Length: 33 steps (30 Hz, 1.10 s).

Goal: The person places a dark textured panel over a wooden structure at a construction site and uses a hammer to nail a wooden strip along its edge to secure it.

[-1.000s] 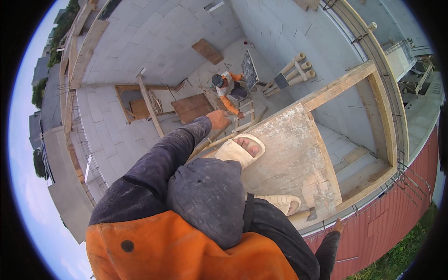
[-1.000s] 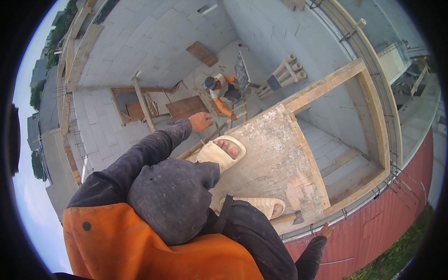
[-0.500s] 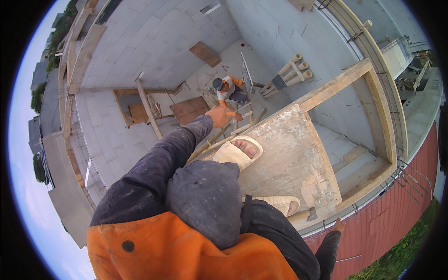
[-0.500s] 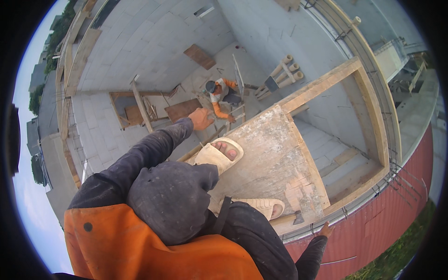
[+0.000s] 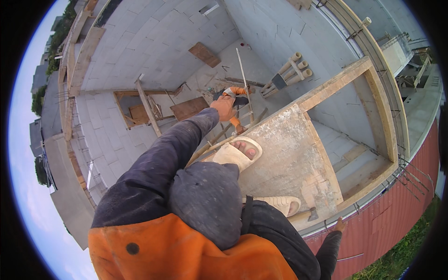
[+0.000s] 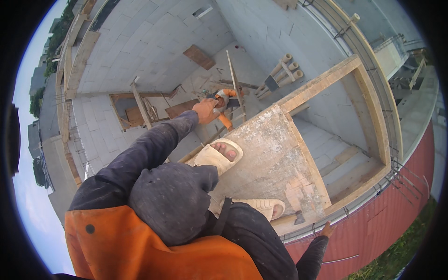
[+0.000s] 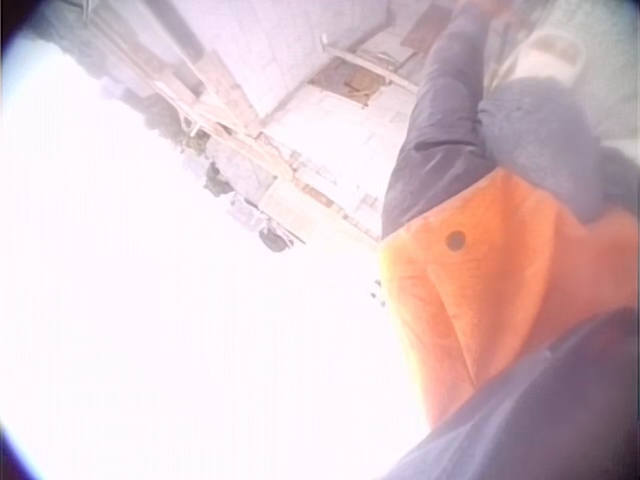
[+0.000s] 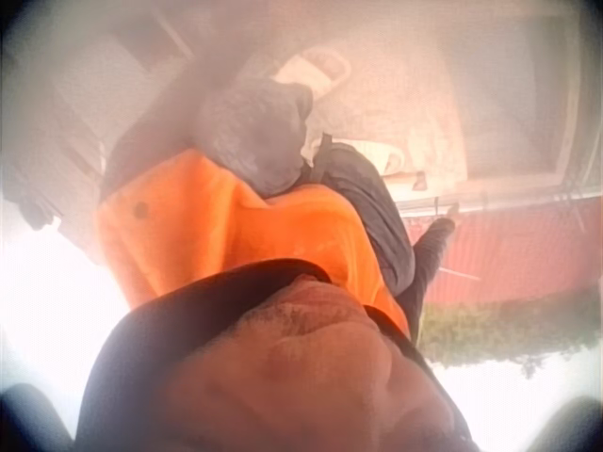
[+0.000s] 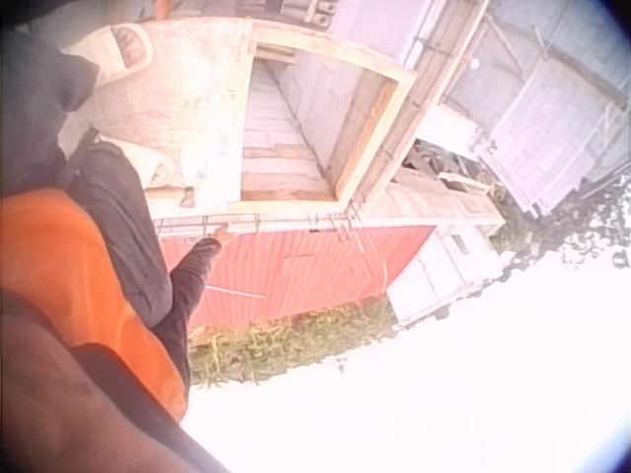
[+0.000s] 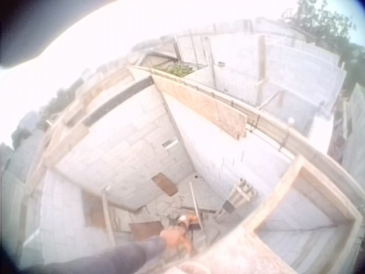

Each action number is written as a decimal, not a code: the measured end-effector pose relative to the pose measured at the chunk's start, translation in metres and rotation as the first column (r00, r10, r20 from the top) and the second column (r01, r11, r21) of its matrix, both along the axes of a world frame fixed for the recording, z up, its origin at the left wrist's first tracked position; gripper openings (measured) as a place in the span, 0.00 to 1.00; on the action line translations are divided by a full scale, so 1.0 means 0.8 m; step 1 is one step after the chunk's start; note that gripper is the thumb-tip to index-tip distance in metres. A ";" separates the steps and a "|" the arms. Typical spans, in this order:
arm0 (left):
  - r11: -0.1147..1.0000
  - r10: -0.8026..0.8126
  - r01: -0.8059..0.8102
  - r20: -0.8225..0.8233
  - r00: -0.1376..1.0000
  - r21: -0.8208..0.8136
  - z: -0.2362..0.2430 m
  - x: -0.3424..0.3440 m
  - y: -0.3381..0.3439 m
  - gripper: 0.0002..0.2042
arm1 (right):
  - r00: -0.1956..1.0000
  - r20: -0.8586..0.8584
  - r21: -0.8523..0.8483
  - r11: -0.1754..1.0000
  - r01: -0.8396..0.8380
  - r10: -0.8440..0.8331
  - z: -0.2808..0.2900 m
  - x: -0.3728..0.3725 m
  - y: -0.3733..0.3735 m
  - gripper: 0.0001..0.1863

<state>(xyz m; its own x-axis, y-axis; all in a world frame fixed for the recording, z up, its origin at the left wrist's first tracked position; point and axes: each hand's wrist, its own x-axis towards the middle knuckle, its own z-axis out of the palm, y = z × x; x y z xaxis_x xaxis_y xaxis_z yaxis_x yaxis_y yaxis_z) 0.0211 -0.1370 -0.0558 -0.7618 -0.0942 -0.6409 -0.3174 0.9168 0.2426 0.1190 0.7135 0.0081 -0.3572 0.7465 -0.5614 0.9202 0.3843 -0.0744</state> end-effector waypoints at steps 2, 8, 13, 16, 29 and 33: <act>0.998 0.060 -0.059 0.039 0.997 -0.034 -0.015 -0.008 -0.006 0.35 | 0.998 -0.040 -0.015 0.999 0.042 -0.042 0.001 0.000 0.005 0.48; 0.949 0.310 -0.310 0.010 0.951 0.048 -0.016 -0.027 -0.024 0.44 | 0.998 -0.070 -0.035 0.999 -0.002 -0.001 -0.029 0.011 0.020 0.49; 0.654 0.720 -0.680 0.006 0.694 0.331 -0.009 -0.094 0.015 0.53 | 0.993 0.008 0.098 0.988 -0.122 0.122 -0.027 0.032 0.098 0.49; 0.482 0.845 -0.811 0.069 0.531 0.332 0.003 -0.117 -0.002 0.54 | 0.986 0.124 0.000 0.994 -0.113 0.112 -0.030 0.007 0.014 0.49; 0.660 0.737 -0.731 -0.335 0.587 0.171 -0.045 -0.071 -0.077 0.20 | 0.990 -0.044 -0.090 0.988 0.129 -0.133 -0.006 -0.002 -0.041 0.48; 0.739 0.659 -0.647 -0.397 0.638 0.187 0.006 -0.043 -0.134 0.20 | 0.992 -0.123 0.085 0.996 -0.009 0.019 -0.005 0.019 0.053 0.48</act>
<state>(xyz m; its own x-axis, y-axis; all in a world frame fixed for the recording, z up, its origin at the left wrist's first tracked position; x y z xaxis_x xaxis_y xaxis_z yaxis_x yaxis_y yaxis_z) -0.0131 -0.2439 -0.0512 -0.6923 -0.6604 -0.2908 -0.6950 0.5018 0.5150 0.1340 0.7556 0.0041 -0.4309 0.7834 -0.4479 0.9003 0.4069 -0.1544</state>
